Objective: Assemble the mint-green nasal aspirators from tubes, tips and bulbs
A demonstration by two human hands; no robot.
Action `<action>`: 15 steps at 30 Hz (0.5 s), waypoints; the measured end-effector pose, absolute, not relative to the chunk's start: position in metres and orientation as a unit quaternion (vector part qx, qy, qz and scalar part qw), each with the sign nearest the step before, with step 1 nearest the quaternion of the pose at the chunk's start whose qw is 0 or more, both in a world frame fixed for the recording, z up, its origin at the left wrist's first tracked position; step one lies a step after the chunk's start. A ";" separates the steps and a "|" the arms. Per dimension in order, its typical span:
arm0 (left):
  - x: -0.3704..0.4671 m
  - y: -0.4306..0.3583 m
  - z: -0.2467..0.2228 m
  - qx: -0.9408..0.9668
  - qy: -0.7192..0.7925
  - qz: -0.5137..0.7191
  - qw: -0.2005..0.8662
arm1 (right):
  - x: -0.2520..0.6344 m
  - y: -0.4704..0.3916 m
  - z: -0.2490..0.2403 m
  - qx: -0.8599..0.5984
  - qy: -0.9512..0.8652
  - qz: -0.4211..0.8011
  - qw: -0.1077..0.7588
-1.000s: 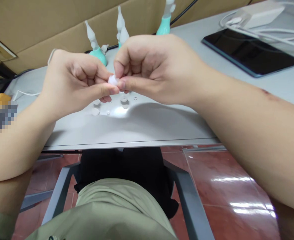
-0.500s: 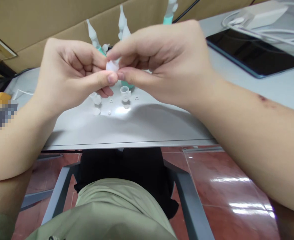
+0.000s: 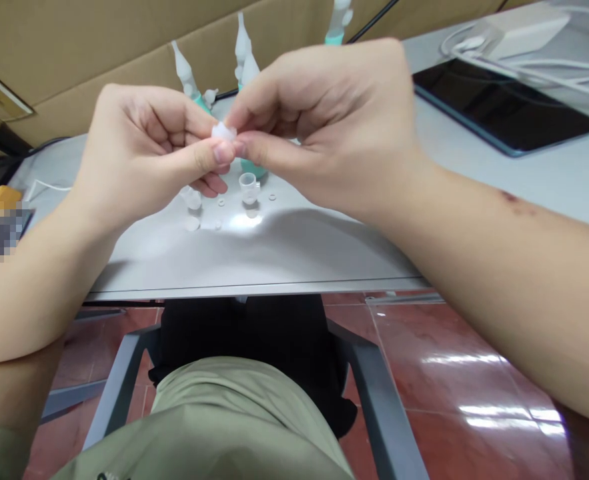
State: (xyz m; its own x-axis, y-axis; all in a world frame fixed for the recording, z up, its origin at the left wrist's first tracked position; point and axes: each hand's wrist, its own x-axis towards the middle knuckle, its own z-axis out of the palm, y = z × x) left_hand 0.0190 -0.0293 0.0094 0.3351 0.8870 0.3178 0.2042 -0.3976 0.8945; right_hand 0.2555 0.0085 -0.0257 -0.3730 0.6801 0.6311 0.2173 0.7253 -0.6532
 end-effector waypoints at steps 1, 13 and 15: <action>0.019 -0.028 0.007 0.717 0.376 0.442 0.388 | 0.256 0.009 -0.025 -0.284 -0.794 0.247 0.477; 0.015 -0.022 0.000 0.740 0.360 0.416 0.388 | 0.263 0.021 -0.027 -0.229 -0.823 0.334 0.398; 0.013 -0.021 0.000 0.745 0.359 0.408 0.387 | 0.265 0.020 -0.026 -0.225 -0.822 0.351 0.388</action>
